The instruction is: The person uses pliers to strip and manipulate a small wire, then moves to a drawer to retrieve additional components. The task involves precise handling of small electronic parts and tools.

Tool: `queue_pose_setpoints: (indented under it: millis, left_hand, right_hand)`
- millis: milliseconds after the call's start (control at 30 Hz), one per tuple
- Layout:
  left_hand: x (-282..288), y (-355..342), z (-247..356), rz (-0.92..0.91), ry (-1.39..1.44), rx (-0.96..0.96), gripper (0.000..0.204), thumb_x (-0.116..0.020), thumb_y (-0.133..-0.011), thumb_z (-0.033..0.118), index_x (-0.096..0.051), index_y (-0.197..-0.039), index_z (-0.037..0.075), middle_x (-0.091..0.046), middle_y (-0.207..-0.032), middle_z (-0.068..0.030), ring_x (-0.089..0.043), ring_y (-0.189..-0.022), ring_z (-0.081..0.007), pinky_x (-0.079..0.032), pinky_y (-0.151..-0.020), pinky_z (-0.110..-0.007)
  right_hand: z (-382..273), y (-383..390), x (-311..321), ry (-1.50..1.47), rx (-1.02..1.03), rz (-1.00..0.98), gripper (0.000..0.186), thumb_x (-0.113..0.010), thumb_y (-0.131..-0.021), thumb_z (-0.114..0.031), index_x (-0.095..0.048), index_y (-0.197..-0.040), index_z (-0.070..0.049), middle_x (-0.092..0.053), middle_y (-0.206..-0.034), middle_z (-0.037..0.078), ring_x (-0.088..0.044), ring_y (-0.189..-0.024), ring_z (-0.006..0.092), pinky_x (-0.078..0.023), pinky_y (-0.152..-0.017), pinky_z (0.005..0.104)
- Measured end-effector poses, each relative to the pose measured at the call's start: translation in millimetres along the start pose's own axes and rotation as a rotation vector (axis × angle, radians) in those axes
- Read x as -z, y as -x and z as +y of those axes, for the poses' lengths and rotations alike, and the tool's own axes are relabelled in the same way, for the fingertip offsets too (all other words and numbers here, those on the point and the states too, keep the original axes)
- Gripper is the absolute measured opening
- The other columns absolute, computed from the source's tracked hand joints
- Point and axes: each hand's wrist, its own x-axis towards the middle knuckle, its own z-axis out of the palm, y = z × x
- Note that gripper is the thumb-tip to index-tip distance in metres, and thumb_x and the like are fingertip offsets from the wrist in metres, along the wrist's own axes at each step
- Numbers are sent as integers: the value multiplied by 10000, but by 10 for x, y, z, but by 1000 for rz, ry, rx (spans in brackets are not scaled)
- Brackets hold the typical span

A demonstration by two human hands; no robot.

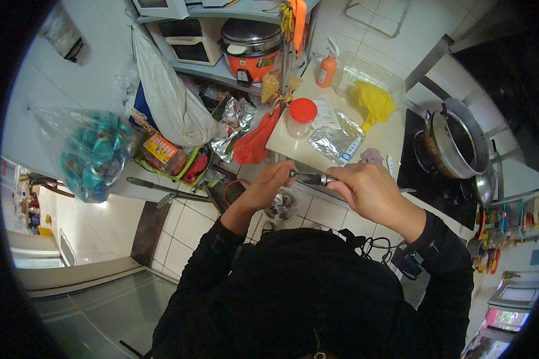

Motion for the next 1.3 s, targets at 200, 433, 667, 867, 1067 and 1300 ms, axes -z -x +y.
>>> queue_pose_setpoints:
  millis: [200, 433, 667, 867, 1067, 1300]
  left_hand:
    - [51, 54, 197, -93, 138, 321, 310, -443, -1054, 312, -557, -980, 34, -390, -724, 37, -376, -671, -80, -332, -616, -241]
    - [124, 0, 26, -328, 447, 444, 294, -488, -1038, 319, -565, -996, 39, -352, -666, 43, -298, -596, -78, -280, -546, -253]
    - [-87, -24, 58, -173, 235, 397, 221, -497, -1026, 256, -549, -928, 64, -410, -687, 42, -374, -598, -70, -331, -565, -232]
    - [-78, -42, 233, 103, -174, -56, 123, -621, -928, 68, -599, -1044, 33, -567, -799, 1, -528, -741, -98, -424, -644, -249]
    - [-22, 15, 262, 103, -445, -193, 96, -657, -906, 61, -624, -979, 8, -604, -781, -44, -551, -710, -93, -431, -621, -267]
    - [-13, 35, 288, 95, -366, 112, 123, -590, -968, 112, -596, -912, 2, -579, -760, -8, -507, -704, -70, -420, -627, -257]
  right_hand:
    - [-19, 21, 73, 237, 88, -34, 239, -639, -910, -286, -676, -1064, -107, -654, -745, 103, -668, -683, 316, -514, -570, 419]
    - [-71, -6, 178, 478, 330, -27, 210, -635, -856, -220, -650, -987, -57, -636, -766, 83, -688, -677, 255, -540, -553, 382]
    - [24, -62, 181, 518, 320, -153, 195, -615, -863, -208, -654, -978, -55, -634, -770, 79, -697, -680, 247, -548, -556, 377]
    - [129, -98, 129, 240, 30, -132, 225, -599, -939, -284, -685, -1012, -89, -673, -749, 165, -674, -709, 371, -531, -595, 470]
    - [241, -62, -10, -101, -25, -141, 202, -634, -927, -301, -724, -1016, -143, -683, -800, 173, -650, -748, 412, -515, -645, 497]
    - [230, -15, -106, -262, -145, -155, 211, -634, -937, -274, -720, -1032, -107, -681, -810, 182, -650, -749, 397, -512, -652, 458]
